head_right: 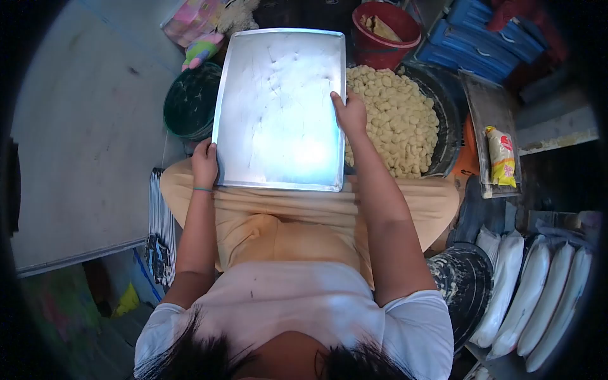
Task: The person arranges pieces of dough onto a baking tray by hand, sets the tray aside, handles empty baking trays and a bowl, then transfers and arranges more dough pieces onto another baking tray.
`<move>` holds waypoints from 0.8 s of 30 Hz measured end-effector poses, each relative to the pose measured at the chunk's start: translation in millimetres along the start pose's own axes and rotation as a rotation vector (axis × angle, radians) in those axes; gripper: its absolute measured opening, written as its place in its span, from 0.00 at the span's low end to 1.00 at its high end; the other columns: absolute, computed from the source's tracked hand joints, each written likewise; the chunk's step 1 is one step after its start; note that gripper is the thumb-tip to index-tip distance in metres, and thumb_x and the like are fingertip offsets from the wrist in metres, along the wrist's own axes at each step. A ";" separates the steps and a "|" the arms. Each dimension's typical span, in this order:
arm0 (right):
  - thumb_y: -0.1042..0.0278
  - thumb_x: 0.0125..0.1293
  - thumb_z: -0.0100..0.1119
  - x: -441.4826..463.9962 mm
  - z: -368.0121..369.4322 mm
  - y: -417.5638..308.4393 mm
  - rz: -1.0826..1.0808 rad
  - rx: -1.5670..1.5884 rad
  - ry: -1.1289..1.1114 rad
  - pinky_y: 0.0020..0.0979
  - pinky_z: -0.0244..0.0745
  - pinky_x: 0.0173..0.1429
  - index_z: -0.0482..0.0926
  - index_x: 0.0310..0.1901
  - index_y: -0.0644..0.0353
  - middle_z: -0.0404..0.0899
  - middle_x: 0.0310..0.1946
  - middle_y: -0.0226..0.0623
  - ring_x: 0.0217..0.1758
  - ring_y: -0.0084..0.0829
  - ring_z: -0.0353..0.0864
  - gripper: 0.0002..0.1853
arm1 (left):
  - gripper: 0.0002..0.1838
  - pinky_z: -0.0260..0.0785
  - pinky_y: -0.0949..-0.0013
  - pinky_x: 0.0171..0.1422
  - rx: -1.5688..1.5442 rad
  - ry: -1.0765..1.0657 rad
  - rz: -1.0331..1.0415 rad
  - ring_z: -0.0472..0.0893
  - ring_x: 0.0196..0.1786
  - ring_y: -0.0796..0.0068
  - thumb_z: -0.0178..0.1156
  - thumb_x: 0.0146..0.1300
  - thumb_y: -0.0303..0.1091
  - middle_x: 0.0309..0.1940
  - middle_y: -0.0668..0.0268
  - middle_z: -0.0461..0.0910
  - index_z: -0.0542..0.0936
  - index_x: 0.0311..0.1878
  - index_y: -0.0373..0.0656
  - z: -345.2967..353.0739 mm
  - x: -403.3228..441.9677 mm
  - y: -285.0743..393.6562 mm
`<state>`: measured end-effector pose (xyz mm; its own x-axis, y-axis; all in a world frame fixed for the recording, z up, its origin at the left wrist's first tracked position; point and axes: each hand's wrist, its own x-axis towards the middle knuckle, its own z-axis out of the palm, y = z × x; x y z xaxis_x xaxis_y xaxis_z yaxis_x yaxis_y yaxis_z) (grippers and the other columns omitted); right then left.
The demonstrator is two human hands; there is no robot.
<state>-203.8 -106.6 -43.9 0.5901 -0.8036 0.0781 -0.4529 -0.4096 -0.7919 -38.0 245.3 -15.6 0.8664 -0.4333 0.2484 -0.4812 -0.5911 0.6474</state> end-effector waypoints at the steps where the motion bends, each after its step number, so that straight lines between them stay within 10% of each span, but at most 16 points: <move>1: 0.45 0.64 0.59 -0.1 -3.3 -5.1 -0.009 -0.085 0.001 0.42 0.73 0.56 0.72 0.60 0.68 0.72 0.56 0.62 0.56 0.52 0.77 0.34 | 0.14 0.70 0.59 0.57 0.001 -0.008 -0.001 0.80 0.49 0.49 0.55 0.66 0.29 0.45 0.46 0.81 0.79 0.50 0.32 -2.0 -0.7 2.4; 11: 0.47 0.68 0.54 15.5 -69.7 -228.9 -0.817 -0.153 0.658 0.57 0.43 0.76 0.56 0.72 0.66 0.53 0.72 0.58 0.76 0.54 0.49 0.40 | 0.13 0.72 0.59 0.53 -0.063 -0.024 -0.062 0.81 0.47 0.52 0.58 0.64 0.29 0.43 0.49 0.81 0.80 0.48 0.33 -3.5 -0.2 0.0; 13: 0.39 0.68 0.47 24.7 15.2 -204.8 -0.731 -0.373 0.407 0.56 0.36 0.77 0.52 0.73 0.65 0.50 0.74 0.53 0.78 0.50 0.46 0.43 | 0.12 0.73 0.60 0.51 -0.059 -0.080 -0.054 0.81 0.45 0.54 0.60 0.62 0.29 0.42 0.50 0.82 0.81 0.47 0.33 -5.2 0.9 -6.4; 14: 0.36 0.68 0.44 18.0 87.7 -146.9 -0.582 -0.675 -0.220 0.54 0.32 0.79 0.51 0.74 0.63 0.48 0.76 0.51 0.80 0.45 0.43 0.44 | 0.12 0.73 0.61 0.50 -0.049 -0.150 -0.052 0.82 0.43 0.56 0.61 0.61 0.29 0.41 0.51 0.82 0.81 0.46 0.33 -9.5 3.6 -9.7; 18: 0.32 0.69 0.38 11.9 121.7 -131.0 -0.518 -0.698 -0.217 0.51 0.31 0.79 0.51 0.74 0.62 0.47 0.77 0.47 0.81 0.40 0.40 0.44 | 0.10 0.70 0.71 0.36 -0.278 -0.583 -0.236 0.78 0.31 0.76 0.65 0.59 0.33 0.28 0.63 0.81 0.83 0.39 0.35 -47.5 64.6 -19.8; 24: 0.33 0.67 0.44 21.0 127.6 -121.9 -0.585 -0.658 -0.136 0.52 0.35 0.79 0.56 0.73 0.61 0.52 0.75 0.50 0.80 0.41 0.45 0.43 | 0.13 0.72 0.67 0.31 -0.315 -0.681 -0.656 0.79 0.30 0.72 0.57 0.68 0.39 0.29 0.63 0.80 0.81 0.41 0.37 33.7 124.6 -105.3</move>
<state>-50.9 -18.4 -23.0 0.9027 -0.3464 0.2551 -0.3212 -0.9372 -0.1360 116.2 230.7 -77.1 0.6392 -0.4417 -0.6295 0.2082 -0.6886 0.6946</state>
